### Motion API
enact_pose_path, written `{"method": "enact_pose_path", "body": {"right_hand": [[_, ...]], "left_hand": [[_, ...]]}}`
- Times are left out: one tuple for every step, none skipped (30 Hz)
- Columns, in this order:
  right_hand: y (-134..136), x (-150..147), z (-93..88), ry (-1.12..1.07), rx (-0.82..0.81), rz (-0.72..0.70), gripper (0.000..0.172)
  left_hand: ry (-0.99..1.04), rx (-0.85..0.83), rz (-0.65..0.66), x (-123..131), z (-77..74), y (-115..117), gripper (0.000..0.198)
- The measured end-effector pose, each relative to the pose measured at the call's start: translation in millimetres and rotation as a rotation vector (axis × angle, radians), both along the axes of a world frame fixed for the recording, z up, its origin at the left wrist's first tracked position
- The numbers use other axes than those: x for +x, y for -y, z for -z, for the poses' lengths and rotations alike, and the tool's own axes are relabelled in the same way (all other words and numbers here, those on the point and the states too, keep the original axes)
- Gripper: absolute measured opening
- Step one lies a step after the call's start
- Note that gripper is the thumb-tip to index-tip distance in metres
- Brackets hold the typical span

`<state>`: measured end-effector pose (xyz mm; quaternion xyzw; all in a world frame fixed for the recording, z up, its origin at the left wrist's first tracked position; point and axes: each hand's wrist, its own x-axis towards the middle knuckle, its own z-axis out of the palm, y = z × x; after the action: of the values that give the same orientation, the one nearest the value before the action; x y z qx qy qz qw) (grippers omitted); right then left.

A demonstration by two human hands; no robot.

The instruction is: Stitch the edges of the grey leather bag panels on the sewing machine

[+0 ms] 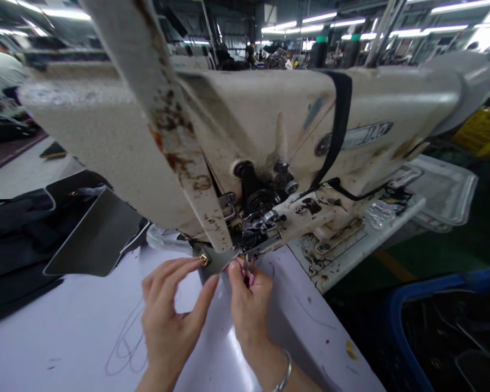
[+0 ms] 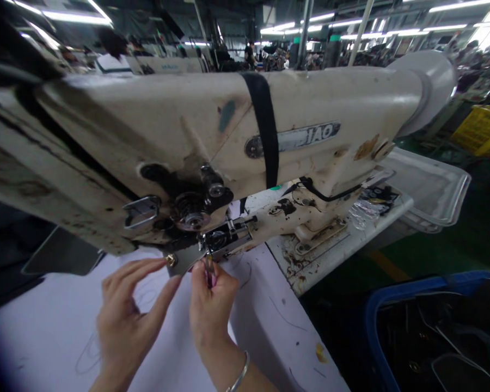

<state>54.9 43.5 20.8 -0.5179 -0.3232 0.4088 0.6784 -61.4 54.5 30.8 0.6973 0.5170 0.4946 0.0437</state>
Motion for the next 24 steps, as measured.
{"method": "enact_pose_path", "body": {"right_hand": [[-0.4,0.1,-0.1,0.005,-0.004,0.005,0.035],[-0.8,-0.1,0.1,0.01,-0.011,0.013,0.035],[-1.2,-0.5,0.5,0.015,-0.022,0.024,0.035],[-1.5,-1.2,1.0,0.02,-0.032,0.032,0.035],[-1.8,-2.0,1.6,0.02,-0.042,0.037,0.035],[-2.0,-2.8,2.1,0.017,-0.052,0.039,0.035],[-2.2,-3.7,2.4,0.01,-0.065,0.039,0.035],[-2.3,-4.6,2.5,0.001,-0.077,0.042,0.035],[-2.3,-5.5,2.3,-0.007,-0.09,0.047,0.036],[-2.3,-6.3,1.8,-0.015,-0.102,0.055,0.036],[-2.3,-7.2,1.2,-0.026,-0.114,0.064,0.036],[-2.3,-8.0,0.5,-0.039,-0.122,0.069,0.037],[-2.4,-8.8,-0.1,-0.053,-0.125,0.072,0.037],[-2.5,-9.5,-0.5,-0.065,-0.122,0.071,0.036],[-2.6,-10.2,-0.8,-0.073,-0.116,0.07,0.036],[-2.8,-10.8,-0.9,-0.074,-0.109,0.075,0.036],[-2.9,-11.2,-1.0,-0.069,-0.101,0.082,0.037],[-3.0,-11.5,-1.2,-0.062,-0.093,0.091,0.038],[-3.0,-11.7,-1.6,-0.057,-0.087,0.102,0.038],[-3.0,-11.7,-2.4,-0.058,-0.082,0.109,0.039],[-3.0,-11.8,-3.4,-0.063,-0.078,0.114,0.039],[-3.1,-11.8,-4.7,-0.071,-0.074,0.115,0.039],[-3.4,-11.9,-6.1,-0.08,-0.071,0.114,0.038],[-3.8,-12.1,-7.4,-0.09,-0.07,0.115,0.038]], "left_hand": [[-0.14,0.037,0.078,0.7,-5.0,0.7,0.039],[-0.231,0.065,0.131,1.1,-10.5,-0.8,0.037],[-0.283,0.091,0.163,1.2,-16.1,-3.6,0.037],[-0.329,0.111,0.193,1.0,-21.2,-7.0,0.038],[-0.38,0.127,0.217,0.7,-25.4,-10.4,0.039],[-0.439,0.139,0.236,0.4,-28.7,-13.0,0.041],[-0.497,0.151,0.254,0.4,-31.1,-14.6,0.042],[-0.55,0.163,0.268,0.7,-32.9,-15.1,0.043],[-0.6,0.174,0.276,1.5,-34.1,-14.6,0.043],[-0.647,0.179,0.277,2.9,-35.2,-13.3,0.043],[-0.691,0.176,0.271,4.8,-36.2,-11.6,0.043],[-0.73,0.162,0.257,7.2,-37.2,-9.7,0.043],[-0.762,0.14,0.236,9.8,-38.2,-8.1,0.044],[-0.781,0.118,0.207,12.6,-39.2,-6.9,0.044],[-0.784,0.104,0.174,15.1,-39.9,-6.3,0.042],[-0.775,0.101,0.143,17.3,-40.5,-6.3,0.04],[-0.759,0.111,0.117,18.8,-40.7,-7.0,0.036],[-0.742,0.132,0.105,19.6,-40.6,-8.1,0.033],[-0.729,0.158,0.108,19.6,-40.2,-9.5,0.032],[-0.723,0.185,0.121,19.0,-39.7,-11.1,0.031],[-0.721,0.208,0.138,17.9,-39.2,-12.5,0.032],[-0.72,0.228,0.153,16.5,-38.7,-13.8,0.033],[-0.72,0.242,0.167,14.9,-38.2,-14.9,0.035],[-0.721,0.251,0.18,13.3,-37.8,-15.7,0.036]]}}
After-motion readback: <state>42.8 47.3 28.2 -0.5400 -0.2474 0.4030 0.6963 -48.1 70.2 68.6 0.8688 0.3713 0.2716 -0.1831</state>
